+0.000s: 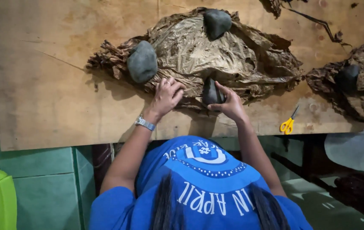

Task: The person repeatedly picks up small stones and places them on a large dried leaf spread on a wooden table. They adjust the positions of the stones multiple times, sometimes moving them aside and returning them, while another person works on a similar leaf nearby.

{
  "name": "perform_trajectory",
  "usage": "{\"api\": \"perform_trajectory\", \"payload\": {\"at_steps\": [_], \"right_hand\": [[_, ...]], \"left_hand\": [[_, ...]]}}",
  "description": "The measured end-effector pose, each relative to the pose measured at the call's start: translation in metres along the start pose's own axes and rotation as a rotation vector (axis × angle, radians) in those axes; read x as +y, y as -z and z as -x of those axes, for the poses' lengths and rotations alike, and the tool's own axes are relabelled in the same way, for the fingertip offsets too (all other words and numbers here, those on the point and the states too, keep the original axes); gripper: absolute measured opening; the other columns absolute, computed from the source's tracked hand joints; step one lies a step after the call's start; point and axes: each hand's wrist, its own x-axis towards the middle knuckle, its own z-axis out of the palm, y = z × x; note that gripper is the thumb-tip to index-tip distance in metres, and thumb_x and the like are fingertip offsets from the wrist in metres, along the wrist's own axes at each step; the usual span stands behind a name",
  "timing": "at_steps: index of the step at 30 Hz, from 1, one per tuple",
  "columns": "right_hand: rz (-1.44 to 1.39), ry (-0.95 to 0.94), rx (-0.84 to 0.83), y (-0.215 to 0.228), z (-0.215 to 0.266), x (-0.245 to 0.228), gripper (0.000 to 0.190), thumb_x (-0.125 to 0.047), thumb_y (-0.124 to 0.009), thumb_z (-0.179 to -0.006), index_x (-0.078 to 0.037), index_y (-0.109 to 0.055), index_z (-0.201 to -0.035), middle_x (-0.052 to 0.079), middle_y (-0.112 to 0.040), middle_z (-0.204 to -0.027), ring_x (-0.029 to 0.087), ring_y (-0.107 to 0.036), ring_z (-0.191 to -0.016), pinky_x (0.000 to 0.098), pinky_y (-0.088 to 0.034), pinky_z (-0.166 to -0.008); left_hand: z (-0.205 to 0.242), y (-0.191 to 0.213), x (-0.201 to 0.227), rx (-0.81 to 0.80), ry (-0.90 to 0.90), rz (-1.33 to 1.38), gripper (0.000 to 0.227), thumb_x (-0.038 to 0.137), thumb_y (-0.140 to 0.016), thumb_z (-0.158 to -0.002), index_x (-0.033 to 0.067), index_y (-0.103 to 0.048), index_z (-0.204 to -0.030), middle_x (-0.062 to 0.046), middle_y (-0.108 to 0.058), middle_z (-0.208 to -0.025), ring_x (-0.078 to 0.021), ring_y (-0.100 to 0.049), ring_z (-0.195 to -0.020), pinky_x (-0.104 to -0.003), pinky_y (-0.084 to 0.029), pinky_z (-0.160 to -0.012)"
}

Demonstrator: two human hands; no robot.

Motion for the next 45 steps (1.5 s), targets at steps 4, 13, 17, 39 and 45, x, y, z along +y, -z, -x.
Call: {"api": "perform_trajectory", "payload": {"at_steps": [4, 13, 17, 39, 45], "right_hand": [[0.010, 0.003, -0.012, 0.000, -0.001, 0.007, 0.108, -0.034, -0.100, -0.052, -0.035, -0.054, -0.149, 0.020, -0.057, -0.144, 0.040, -0.051, -0.136, 0.0491, -0.043, -0.114], [0.026, 0.042, -0.017, 0.003, 0.001, 0.010, 0.105, -0.034, -0.098, -0.057, -0.033, -0.052, -0.151, 0.026, -0.055, -0.142, 0.046, -0.051, -0.135, 0.0546, -0.042, -0.114], [0.061, 0.011, -0.004, 0.004, 0.004, 0.008, 0.107, -0.037, -0.098, -0.057, -0.034, -0.051, -0.152, 0.026, -0.056, -0.138, 0.047, -0.054, -0.132, 0.0548, -0.044, -0.112], [0.284, 0.277, 0.261, -0.047, 0.009, 0.039, 0.108, -0.035, -0.095, -0.064, -0.022, -0.041, -0.157, 0.023, -0.043, -0.136, 0.046, -0.055, -0.114, 0.0561, -0.052, -0.095], [0.029, 0.452, 0.440, 0.005, -0.048, 0.056, 0.048, -0.040, -0.084, -0.084, -0.029, -0.069, -0.128, 0.007, -0.056, -0.117, 0.034, -0.062, -0.103, 0.0431, -0.052, -0.091]], "left_hand": [[0.005, -0.001, -0.003, -0.064, -0.072, -0.072, 0.051, 0.046, -0.084, -0.075, 0.0246, -0.068, -0.118, -0.002, -0.052, -0.106, -0.0318, -0.051, -0.105, -0.050, -0.046, -0.091], [0.014, -0.018, -0.030, 0.088, -0.304, -0.144, 0.058, 0.002, -0.070, -0.074, 0.0150, -0.056, -0.129, -0.006, -0.055, -0.109, -0.0305, -0.057, -0.105, -0.044, -0.050, -0.089], [0.037, -0.010, -0.012, 0.375, -0.573, -0.365, 0.014, 0.017, -0.071, -0.090, 0.0161, -0.072, -0.104, -0.005, -0.067, -0.108, -0.0253, -0.064, -0.104, -0.041, -0.052, -0.097], [0.070, -0.032, 0.017, -0.211, -0.360, -0.603, 0.034, 0.029, -0.072, -0.080, 0.0150, -0.062, -0.110, -0.005, -0.061, -0.113, -0.0236, -0.056, -0.116, -0.066, -0.027, -0.115], [0.041, -0.010, 0.059, -0.346, -0.199, -0.211, 0.019, 0.034, -0.058, -0.103, 0.0164, -0.064, -0.099, -0.006, -0.062, -0.093, -0.0299, -0.065, -0.095, -0.046, -0.050, -0.094]]}}
